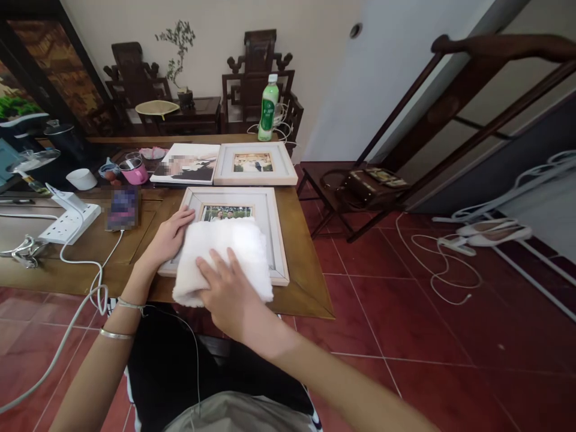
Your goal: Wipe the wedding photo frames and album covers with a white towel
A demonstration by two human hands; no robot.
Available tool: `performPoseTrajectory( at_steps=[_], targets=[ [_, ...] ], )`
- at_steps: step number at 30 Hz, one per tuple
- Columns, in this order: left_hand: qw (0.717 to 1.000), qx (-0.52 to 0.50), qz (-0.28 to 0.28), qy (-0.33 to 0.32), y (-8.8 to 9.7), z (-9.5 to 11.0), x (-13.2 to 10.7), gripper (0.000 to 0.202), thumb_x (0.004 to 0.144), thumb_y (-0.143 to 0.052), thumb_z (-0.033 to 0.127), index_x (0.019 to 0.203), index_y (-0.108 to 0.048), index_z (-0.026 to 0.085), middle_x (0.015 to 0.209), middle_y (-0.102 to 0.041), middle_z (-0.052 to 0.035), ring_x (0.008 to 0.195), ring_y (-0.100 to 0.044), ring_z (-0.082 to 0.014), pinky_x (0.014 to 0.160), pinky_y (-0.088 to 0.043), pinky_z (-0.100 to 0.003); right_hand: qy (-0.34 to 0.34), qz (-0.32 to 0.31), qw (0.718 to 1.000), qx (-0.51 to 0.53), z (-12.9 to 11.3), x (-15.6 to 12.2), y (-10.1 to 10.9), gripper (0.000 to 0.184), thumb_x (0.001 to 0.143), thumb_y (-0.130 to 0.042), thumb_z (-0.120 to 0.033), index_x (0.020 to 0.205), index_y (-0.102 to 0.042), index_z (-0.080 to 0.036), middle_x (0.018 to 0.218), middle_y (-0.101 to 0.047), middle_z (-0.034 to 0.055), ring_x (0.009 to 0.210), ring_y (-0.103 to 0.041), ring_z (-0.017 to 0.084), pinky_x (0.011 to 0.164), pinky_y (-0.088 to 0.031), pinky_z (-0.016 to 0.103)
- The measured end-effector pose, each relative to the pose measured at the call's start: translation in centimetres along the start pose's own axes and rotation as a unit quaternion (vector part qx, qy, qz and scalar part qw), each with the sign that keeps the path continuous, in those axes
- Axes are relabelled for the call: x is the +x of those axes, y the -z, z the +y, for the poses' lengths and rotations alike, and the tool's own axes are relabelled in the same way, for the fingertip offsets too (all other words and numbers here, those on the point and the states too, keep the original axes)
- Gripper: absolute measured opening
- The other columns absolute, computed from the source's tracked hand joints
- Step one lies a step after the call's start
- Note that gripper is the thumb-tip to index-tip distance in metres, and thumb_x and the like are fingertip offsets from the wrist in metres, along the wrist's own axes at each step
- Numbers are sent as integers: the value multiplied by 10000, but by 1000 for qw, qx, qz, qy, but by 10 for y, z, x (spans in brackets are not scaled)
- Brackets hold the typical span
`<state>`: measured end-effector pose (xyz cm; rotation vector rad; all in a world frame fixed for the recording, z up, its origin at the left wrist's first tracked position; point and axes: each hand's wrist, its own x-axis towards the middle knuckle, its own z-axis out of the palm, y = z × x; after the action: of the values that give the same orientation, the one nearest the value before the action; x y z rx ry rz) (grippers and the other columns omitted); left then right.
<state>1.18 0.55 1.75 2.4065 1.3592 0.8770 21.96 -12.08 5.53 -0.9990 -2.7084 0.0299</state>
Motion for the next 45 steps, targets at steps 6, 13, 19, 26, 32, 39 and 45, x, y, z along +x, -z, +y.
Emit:
performPoseTrajectory(
  at_steps=[6,13,19,26,32,39,45],
  targets=[
    [1000,2,-12,-5,-1,-2,-1,451,879,-328,121,1254,-575,77,1377,-524,-145,1375,-356,-260,1150,-284,-464,-42,95,995,-3,32,-70,8,394,624,-465,40,794,-746,-177,1362,-537,132,1335,-374,339,1100,-281,584],
    [999,2,-34,-21,0,-5,0,513,809,-356,68,1281,-557,94,1398,-502,-136,1391,-322,-268,1149,-278,-484,-46,95,994,17,91,-64,8,437,589,-407,23,821,-721,-174,1351,-551,103,1364,-340,272,1106,-277,572],
    [1000,2,-15,-8,-2,-3,-1,522,793,-355,52,1264,-573,110,1379,-528,-118,1382,-342,-257,1150,-284,-471,-126,52,990,19,155,-9,5,542,628,-375,21,1026,-701,-150,1383,-519,97,1382,-307,248,1132,-222,543],
    [1000,5,3,1,-6,-3,-1,520,783,-358,40,1246,-587,108,1365,-542,-115,1370,-365,-258,1148,-297,-461,-148,18,989,18,112,-30,14,528,627,-370,47,989,-707,-139,1405,-494,100,1386,-277,295,1131,-210,578],
    [1000,3,3,3,-7,-3,0,518,778,-359,33,1243,-584,76,1365,-536,-141,1368,-366,-264,1146,-299,-458,-115,-20,991,59,39,-78,41,532,618,-348,40,924,-704,-212,1415,-487,49,1381,-293,259,1115,-285,558],
    [1000,-11,-9,6,-3,0,-2,519,788,-359,34,1252,-581,97,1375,-528,-135,1378,-350,-263,1151,-275,-485,-168,-23,985,38,84,-28,26,596,699,-360,22,1239,-573,-112,1341,-549,155,1399,-253,292,1102,-246,605],
    [1000,-8,-8,3,-2,1,-3,539,789,-353,27,1273,-569,120,1377,-530,-117,1382,-346,-252,1150,-277,-490,-140,-4,988,-63,142,80,4,665,689,-379,85,1307,-519,-118,1514,-324,147,1417,-154,373,1046,-237,674]
  ],
)
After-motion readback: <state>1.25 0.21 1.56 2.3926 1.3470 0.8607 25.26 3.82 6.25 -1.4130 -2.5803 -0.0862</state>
